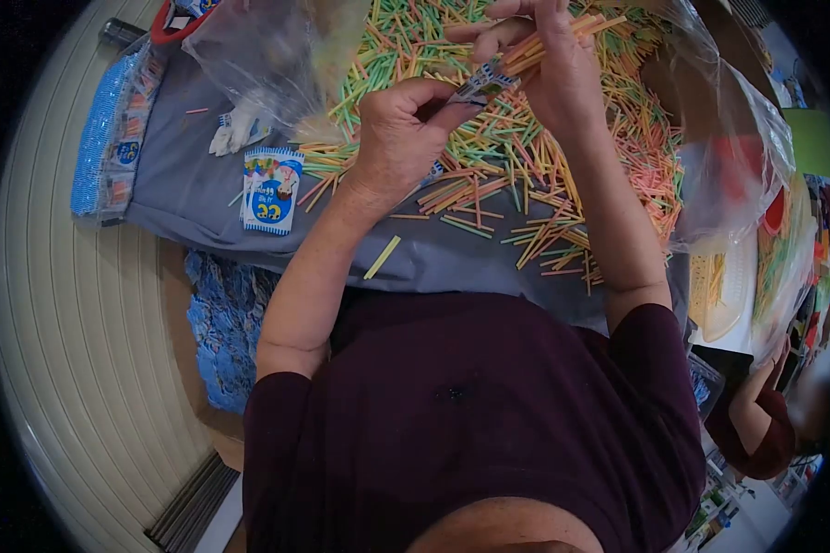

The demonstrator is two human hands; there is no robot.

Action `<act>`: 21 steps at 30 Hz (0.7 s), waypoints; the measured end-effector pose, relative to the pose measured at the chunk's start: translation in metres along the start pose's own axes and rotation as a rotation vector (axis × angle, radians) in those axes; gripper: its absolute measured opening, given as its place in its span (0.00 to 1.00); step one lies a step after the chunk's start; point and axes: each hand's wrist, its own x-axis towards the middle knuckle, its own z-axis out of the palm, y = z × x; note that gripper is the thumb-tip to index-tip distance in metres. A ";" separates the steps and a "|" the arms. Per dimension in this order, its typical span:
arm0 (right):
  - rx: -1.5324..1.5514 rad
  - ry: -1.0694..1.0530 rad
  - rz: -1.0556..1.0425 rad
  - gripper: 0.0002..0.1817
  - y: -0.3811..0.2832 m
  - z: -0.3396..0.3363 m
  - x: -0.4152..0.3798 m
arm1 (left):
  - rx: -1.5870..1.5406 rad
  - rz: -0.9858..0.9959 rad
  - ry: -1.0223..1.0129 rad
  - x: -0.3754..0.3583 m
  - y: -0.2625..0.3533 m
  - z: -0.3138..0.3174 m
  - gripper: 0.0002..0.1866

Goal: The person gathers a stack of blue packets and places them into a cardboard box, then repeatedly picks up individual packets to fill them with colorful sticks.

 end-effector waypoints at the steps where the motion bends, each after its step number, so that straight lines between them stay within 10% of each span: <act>1: -0.008 -0.010 -0.003 0.34 0.001 0.002 0.004 | 0.000 0.062 0.012 0.001 -0.001 0.001 0.08; 10: -0.359 -0.150 0.076 0.45 -0.011 -0.010 0.012 | -0.199 0.080 -0.035 0.033 -0.008 0.021 0.10; 12: -0.387 -0.098 -0.181 0.48 -0.015 -0.013 0.018 | -0.301 0.052 -0.057 0.044 -0.009 0.027 0.11; 21: -0.421 -0.022 0.098 0.36 -0.031 -0.031 0.008 | -0.468 0.102 -0.204 0.065 -0.004 0.053 0.11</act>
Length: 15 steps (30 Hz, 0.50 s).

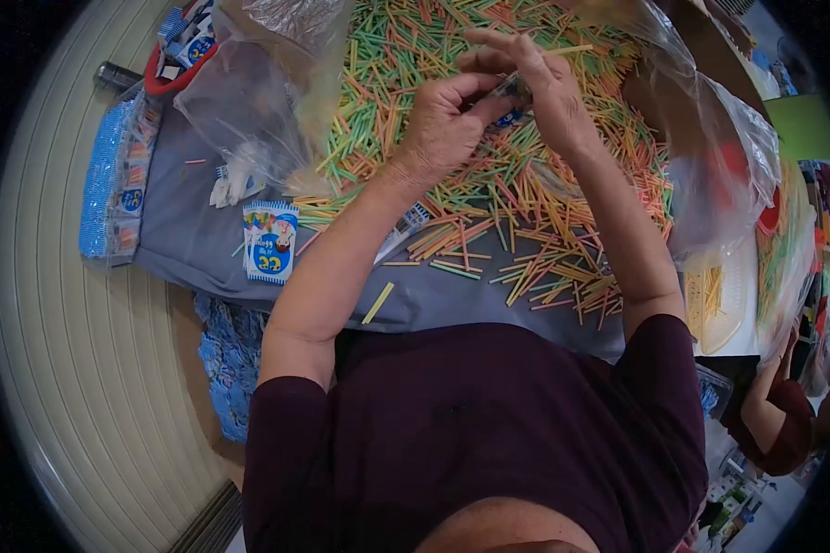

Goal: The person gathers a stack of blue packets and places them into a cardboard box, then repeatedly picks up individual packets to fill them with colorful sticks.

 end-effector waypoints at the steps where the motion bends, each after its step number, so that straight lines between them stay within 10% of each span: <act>1: 0.005 -0.003 0.005 0.36 -0.007 0.001 0.000 | 0.100 -0.050 -0.005 -0.003 0.006 0.002 0.10; 3: 0.169 0.421 0.072 0.32 -0.021 0.004 0.005 | 0.206 -0.110 0.001 -0.010 0.008 0.000 0.10; 6: -0.378 0.339 0.040 0.29 0.002 -0.044 -0.012 | 0.110 -0.106 0.003 -0.022 0.001 -0.023 0.09; 15: 0.225 -0.125 0.084 0.10 -0.015 0.044 -0.046 | 0.332 0.044 0.097 -0.090 0.054 -0.037 0.07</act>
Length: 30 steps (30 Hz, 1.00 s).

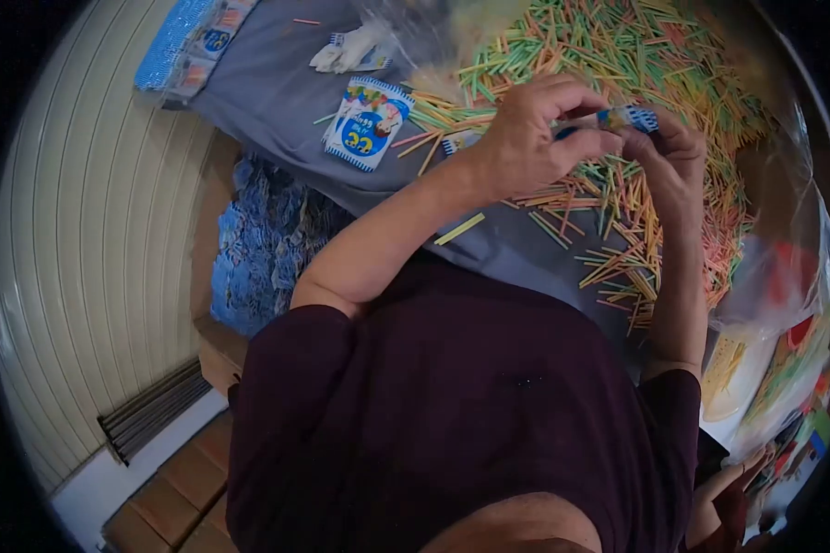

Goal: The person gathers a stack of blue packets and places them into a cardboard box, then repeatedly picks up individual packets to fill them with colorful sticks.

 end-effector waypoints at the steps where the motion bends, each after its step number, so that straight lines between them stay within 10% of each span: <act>1: 0.019 -0.014 0.036 0.09 0.000 0.008 -0.001 | 0.165 -0.013 -0.059 -0.007 0.006 -0.012 0.07; 6: -0.500 -0.042 0.011 0.08 0.000 0.025 -0.003 | 0.378 -0.395 0.193 -0.067 0.016 -0.100 0.08; 14: -1.428 0.306 -0.218 0.16 0.039 -0.085 -0.014 | 1.645 0.021 0.261 -0.070 0.008 -0.119 0.13; 21: -1.526 0.188 -0.114 0.17 0.052 -0.140 0.006 | 0.994 0.027 -0.342 -0.053 0.006 -0.036 0.14; 30: -1.748 -0.043 0.357 0.19 0.070 -0.109 0.044 | 1.273 0.149 -0.356 -0.071 -0.011 -0.013 0.14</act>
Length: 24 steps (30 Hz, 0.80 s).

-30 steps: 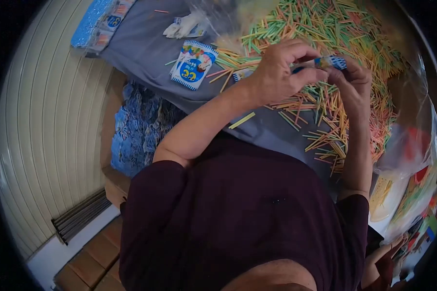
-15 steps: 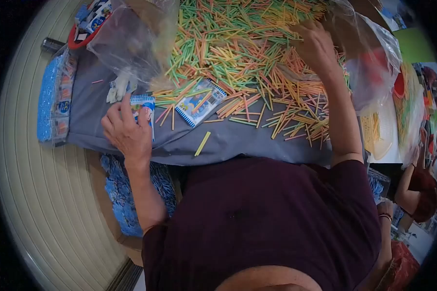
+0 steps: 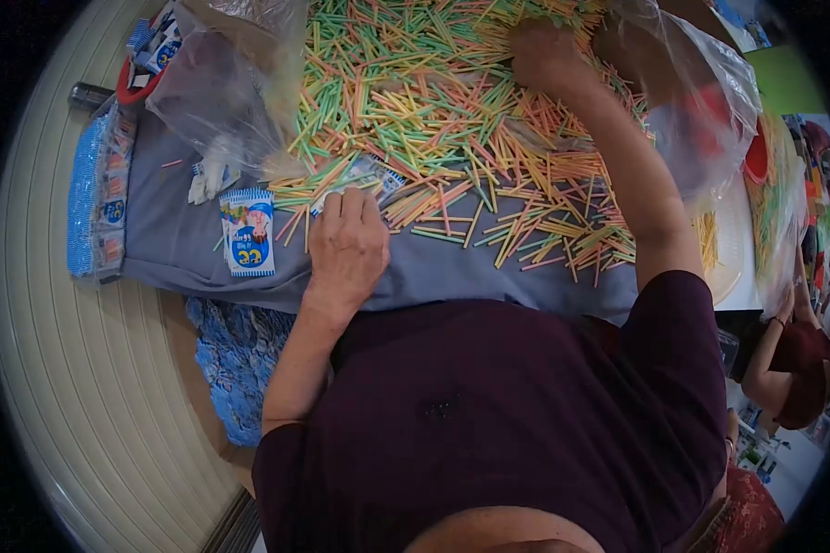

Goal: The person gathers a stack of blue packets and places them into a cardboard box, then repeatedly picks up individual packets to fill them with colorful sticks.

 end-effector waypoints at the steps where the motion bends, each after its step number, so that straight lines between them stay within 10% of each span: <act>1: -0.025 -0.039 0.019 0.19 0.001 0.001 0.001 | -0.002 0.002 0.001 -0.001 -0.001 0.002 0.14; 5: 0.154 -0.014 -0.040 0.20 0.032 0.030 0.000 | -0.107 -0.003 0.216 -0.004 -0.002 0.005 0.16; 7: 0.404 0.471 -0.114 0.22 0.050 0.051 -0.007 | -0.149 -0.032 0.256 -0.006 -0.002 0.005 0.17; 13: 0.963 -0.020 -0.021 0.15 0.062 0.022 -0.024 | -0.101 0.011 0.224 -0.004 -0.003 0.007 0.11; 19: 2.144 0.137 0.136 0.08 0.030 0.002 -0.037 | -0.118 0.033 0.242 -0.003 -0.003 0.001 0.07; 24: 2.077 0.125 0.059 0.11 0.024 0.004 -0.038 | -0.461 -0.159 0.145 0.002 -0.008 -0.004 0.06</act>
